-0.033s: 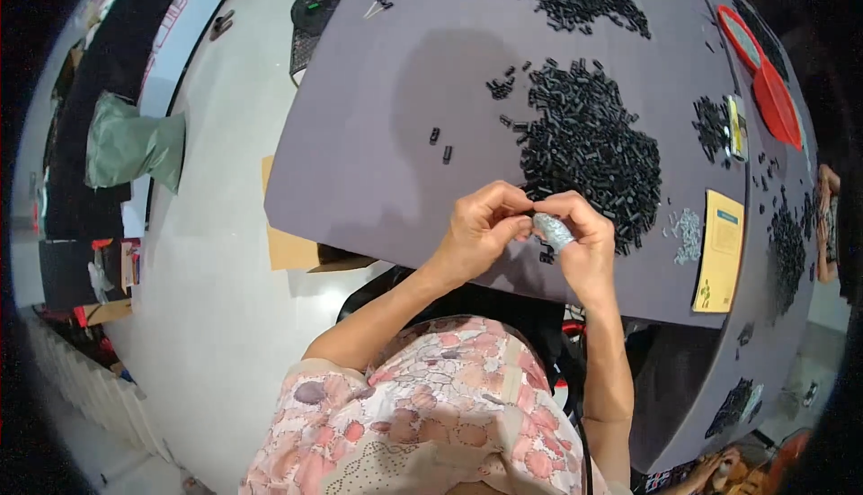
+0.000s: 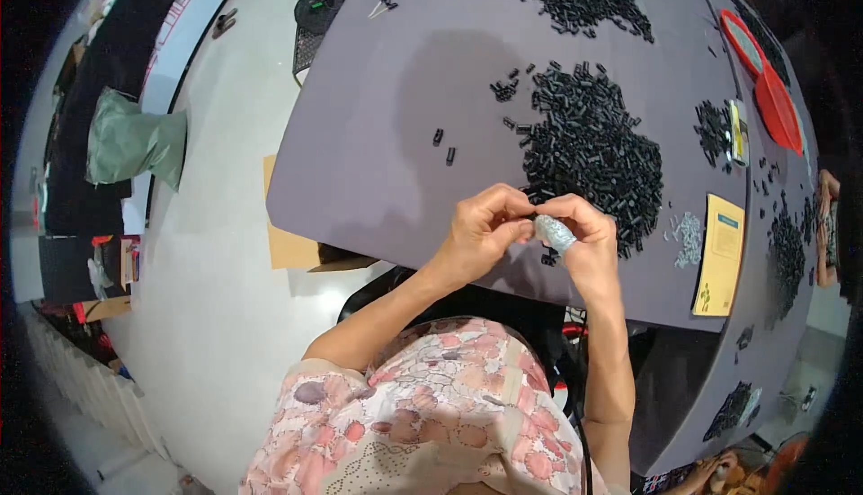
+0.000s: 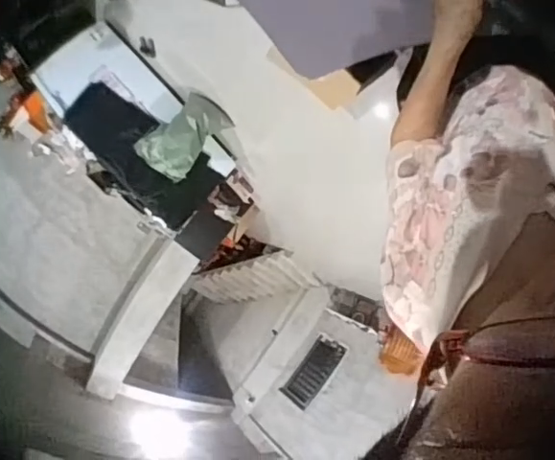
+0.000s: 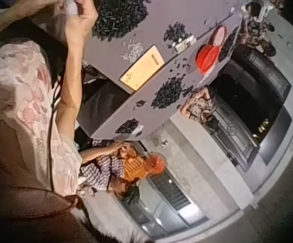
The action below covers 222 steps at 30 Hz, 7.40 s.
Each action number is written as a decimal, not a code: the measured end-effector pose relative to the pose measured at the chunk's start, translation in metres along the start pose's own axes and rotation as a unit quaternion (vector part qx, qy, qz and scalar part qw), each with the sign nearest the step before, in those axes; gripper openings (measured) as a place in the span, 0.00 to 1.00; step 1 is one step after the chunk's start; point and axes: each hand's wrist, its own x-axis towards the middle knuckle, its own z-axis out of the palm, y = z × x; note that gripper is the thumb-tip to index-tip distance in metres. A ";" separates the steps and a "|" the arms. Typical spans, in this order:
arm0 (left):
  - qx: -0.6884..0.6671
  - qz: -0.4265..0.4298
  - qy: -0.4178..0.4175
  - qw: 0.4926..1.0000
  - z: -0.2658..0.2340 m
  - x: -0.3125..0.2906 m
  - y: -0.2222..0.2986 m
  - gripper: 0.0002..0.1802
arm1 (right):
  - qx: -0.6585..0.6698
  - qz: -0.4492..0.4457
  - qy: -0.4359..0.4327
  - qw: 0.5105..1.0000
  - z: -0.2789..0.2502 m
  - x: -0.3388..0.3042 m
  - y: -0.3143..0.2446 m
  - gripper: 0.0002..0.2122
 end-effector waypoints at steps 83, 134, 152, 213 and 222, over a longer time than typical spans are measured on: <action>-0.192 -0.094 0.108 0.971 0.002 -0.003 0.002 0.05 | -0.116 -0.248 -0.118 0.955 0.026 -0.034 -0.085 0.19; -0.243 -0.115 0.044 0.962 0.015 -0.003 0.019 0.09 | -0.175 -0.181 0.074 0.965 0.008 -0.021 -0.014 0.11; -0.264 -0.111 0.026 0.958 0.018 -0.007 0.016 0.14 | -0.048 -0.115 0.119 0.985 0.015 -0.029 -0.003 0.09; -0.105 -0.013 0.112 0.988 0.034 -0.007 0.018 0.10 | -0.343 -0.299 0.169 0.874 0.020 -0.026 -0.007 0.16; -0.234 -0.040 0.113 0.965 0.034 -0.007 0.016 0.12 | -0.326 -0.292 0.168 0.883 0.020 -0.023 -0.008 0.13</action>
